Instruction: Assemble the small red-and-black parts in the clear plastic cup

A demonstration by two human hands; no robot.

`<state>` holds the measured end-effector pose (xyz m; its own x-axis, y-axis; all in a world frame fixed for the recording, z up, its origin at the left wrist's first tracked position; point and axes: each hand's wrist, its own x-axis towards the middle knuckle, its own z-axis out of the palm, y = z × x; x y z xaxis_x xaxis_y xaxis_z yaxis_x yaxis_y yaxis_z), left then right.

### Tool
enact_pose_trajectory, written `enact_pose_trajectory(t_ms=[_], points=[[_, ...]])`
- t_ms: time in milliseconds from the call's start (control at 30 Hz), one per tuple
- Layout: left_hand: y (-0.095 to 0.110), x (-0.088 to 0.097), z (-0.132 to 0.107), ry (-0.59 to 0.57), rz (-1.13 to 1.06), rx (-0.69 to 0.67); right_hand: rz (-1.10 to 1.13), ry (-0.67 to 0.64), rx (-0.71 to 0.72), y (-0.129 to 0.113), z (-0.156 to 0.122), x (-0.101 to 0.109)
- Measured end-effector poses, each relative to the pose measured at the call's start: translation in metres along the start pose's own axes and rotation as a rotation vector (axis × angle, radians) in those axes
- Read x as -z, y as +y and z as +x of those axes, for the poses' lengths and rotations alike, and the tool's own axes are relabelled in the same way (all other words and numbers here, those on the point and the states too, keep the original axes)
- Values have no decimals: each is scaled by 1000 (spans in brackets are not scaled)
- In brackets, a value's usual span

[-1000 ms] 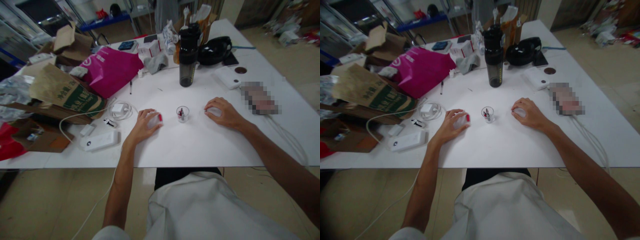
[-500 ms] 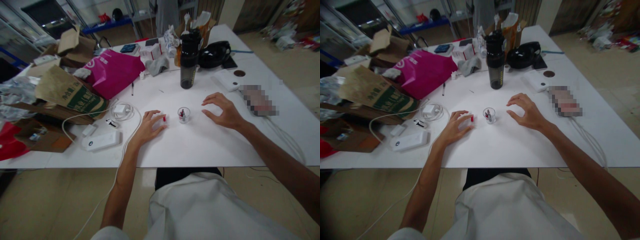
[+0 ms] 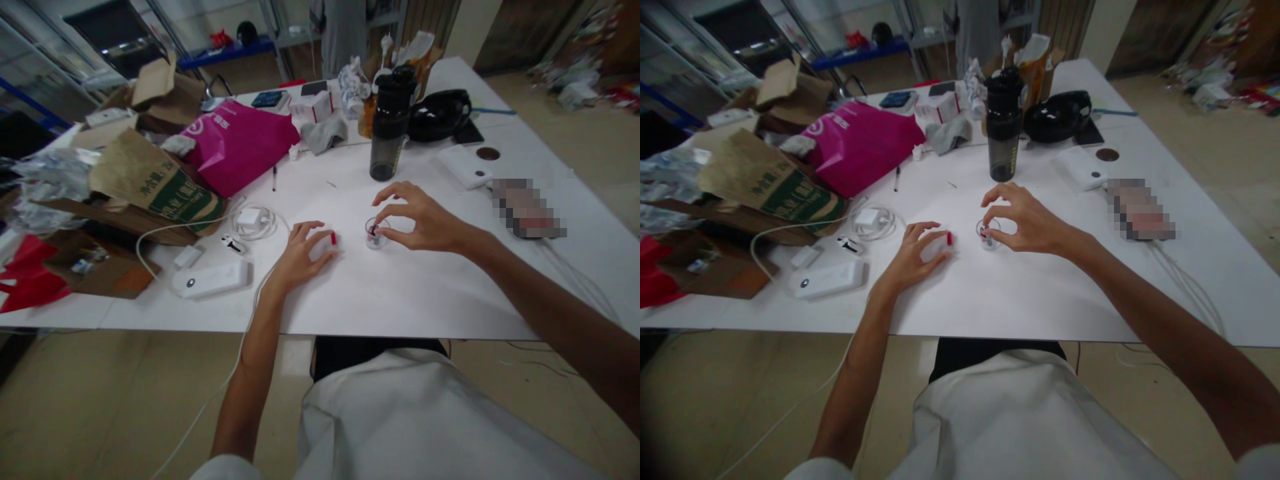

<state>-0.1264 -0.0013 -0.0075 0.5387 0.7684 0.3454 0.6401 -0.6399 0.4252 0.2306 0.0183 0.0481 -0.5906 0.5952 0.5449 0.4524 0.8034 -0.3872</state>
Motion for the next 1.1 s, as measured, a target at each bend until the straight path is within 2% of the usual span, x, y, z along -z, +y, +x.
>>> enact_pose_trajectory(t_ms=[200,633,1100], points=[[-3,1,-1,43,18,-9,-4,-32,7,2,-1,-7],[-3,-1,0,15,35,-10,3,-26,17,6,-1,-8],[-2,1,0,11,28,-7,18,27,-8,-2,7,7]])
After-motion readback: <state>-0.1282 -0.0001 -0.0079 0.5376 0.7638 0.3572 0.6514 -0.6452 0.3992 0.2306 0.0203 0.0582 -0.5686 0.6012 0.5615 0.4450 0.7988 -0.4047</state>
